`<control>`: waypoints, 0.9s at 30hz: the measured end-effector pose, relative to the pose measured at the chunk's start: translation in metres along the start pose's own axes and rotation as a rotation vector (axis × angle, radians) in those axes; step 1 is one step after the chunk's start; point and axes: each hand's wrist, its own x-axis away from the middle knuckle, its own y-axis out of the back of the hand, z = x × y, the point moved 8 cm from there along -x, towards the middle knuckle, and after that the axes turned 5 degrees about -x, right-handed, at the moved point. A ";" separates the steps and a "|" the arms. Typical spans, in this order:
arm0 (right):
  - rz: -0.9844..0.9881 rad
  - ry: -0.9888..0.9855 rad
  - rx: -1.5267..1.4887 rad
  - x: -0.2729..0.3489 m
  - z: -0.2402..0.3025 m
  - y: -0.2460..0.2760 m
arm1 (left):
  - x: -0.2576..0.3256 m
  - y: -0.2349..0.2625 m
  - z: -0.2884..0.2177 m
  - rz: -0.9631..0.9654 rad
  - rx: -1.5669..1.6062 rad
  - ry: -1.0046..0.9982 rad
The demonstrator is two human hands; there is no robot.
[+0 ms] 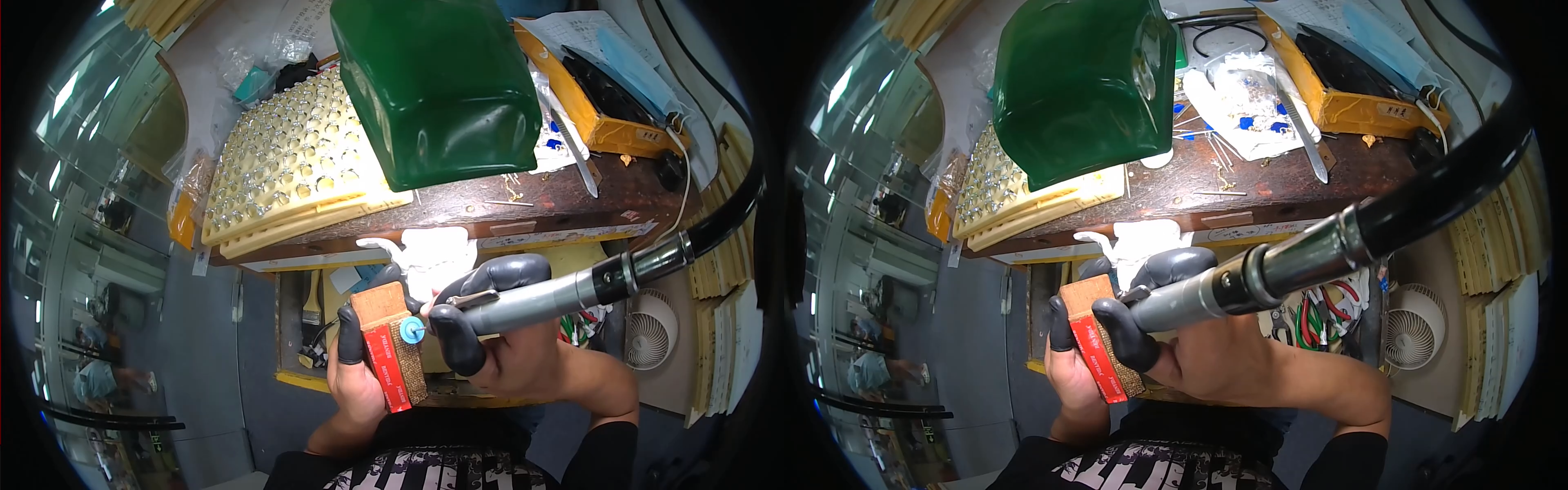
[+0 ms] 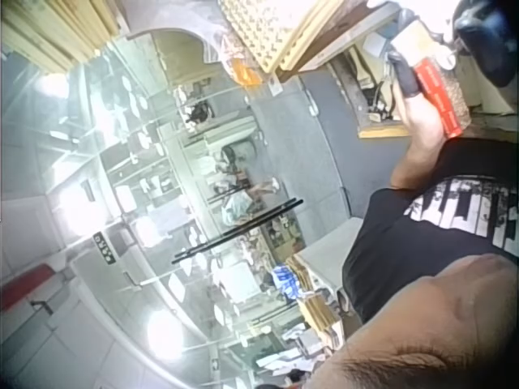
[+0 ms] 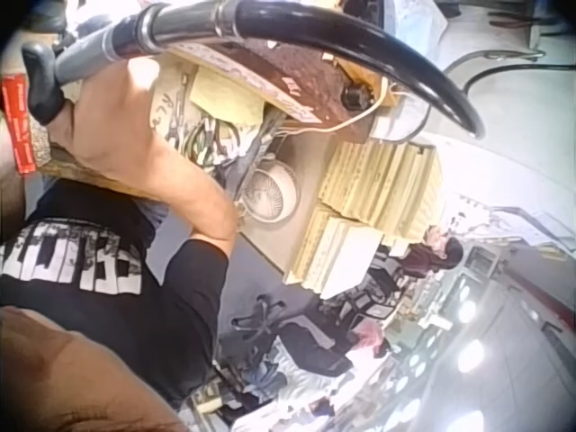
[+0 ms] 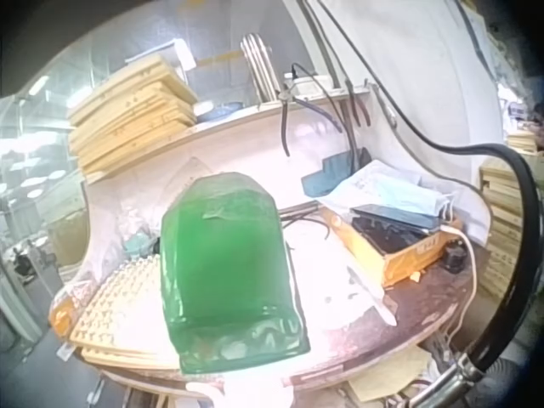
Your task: Engraving or setting stones on a jewelry piece using a pneumatic handpiece at a workbench.
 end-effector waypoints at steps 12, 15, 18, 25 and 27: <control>0.013 -0.002 -0.022 -0.001 -0.001 -0.001 | 0.000 -0.001 -0.003 -0.063 -0.037 -0.018; -0.003 0.007 -0.021 0.001 -0.001 -0.001 | -0.002 -0.004 -0.005 -0.072 -0.043 -0.028; 0.004 0.013 -0.017 0.001 -0.001 -0.001 | 0.001 -0.001 -0.006 -0.036 -0.063 -0.028; -0.023 0.006 -0.074 0.003 -0.001 -0.002 | 0.003 -0.003 -0.009 -0.108 -0.155 -0.029; -0.005 -0.002 -0.048 0.002 0.000 -0.002 | 0.001 -0.004 -0.008 -0.122 -0.119 -0.034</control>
